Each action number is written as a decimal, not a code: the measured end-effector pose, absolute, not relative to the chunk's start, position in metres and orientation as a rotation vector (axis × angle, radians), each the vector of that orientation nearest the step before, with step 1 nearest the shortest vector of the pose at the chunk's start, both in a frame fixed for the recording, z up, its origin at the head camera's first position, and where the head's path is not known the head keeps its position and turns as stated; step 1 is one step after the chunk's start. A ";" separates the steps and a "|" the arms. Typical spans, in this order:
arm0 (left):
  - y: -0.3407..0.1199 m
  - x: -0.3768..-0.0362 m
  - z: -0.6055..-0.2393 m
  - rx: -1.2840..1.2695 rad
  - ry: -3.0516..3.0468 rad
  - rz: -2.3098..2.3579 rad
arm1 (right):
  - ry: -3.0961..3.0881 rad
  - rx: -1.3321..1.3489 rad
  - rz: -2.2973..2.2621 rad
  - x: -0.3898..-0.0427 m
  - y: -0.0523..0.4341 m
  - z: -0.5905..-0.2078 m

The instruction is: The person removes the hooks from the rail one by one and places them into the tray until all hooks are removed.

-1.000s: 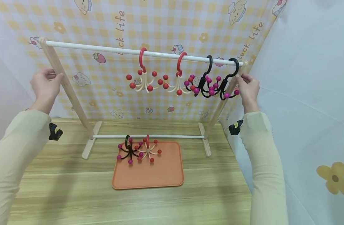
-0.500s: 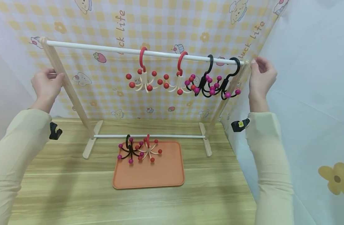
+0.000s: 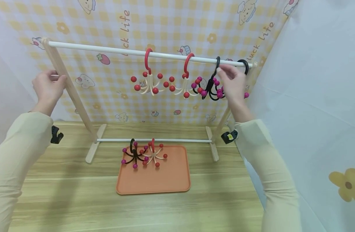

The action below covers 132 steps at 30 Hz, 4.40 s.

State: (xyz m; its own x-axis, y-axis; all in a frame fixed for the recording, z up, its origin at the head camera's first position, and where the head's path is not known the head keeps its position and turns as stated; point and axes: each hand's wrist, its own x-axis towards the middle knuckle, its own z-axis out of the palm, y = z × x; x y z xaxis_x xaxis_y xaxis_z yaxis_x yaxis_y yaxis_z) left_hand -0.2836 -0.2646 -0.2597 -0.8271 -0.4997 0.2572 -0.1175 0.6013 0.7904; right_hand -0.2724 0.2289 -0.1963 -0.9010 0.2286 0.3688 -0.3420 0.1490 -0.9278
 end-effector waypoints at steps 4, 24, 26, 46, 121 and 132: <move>-0.265 -0.284 -0.260 0.485 -2.377 -1.111 | -2.137 0.144 1.726 -0.269 0.206 -0.206; -0.266 -0.285 -0.261 0.458 -2.375 -1.067 | -2.354 0.415 1.747 -0.273 0.121 -0.220; -0.266 -0.286 -0.261 0.465 -2.375 -1.086 | -2.363 0.425 1.730 -0.275 0.114 -0.218; -0.264 -0.286 -0.260 0.475 -2.374 -1.095 | -2.409 0.389 1.671 -0.297 0.061 -0.212; -0.265 -0.285 -0.258 0.481 -2.401 -1.086 | -2.408 0.369 2.002 -0.249 0.081 -0.260; -0.266 -0.285 -0.258 0.474 -2.412 -1.065 | -2.556 0.264 2.006 -0.241 0.095 -0.297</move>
State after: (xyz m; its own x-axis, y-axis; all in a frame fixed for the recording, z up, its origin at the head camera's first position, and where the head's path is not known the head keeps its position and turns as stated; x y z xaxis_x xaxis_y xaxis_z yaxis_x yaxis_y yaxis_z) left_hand -0.2850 -0.2659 -0.2579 -0.8356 -0.4791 0.2688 -0.1242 0.6413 0.7571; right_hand -0.2406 0.0953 -0.2971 -0.9800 -0.1989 0.0068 -0.0539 0.2324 -0.9711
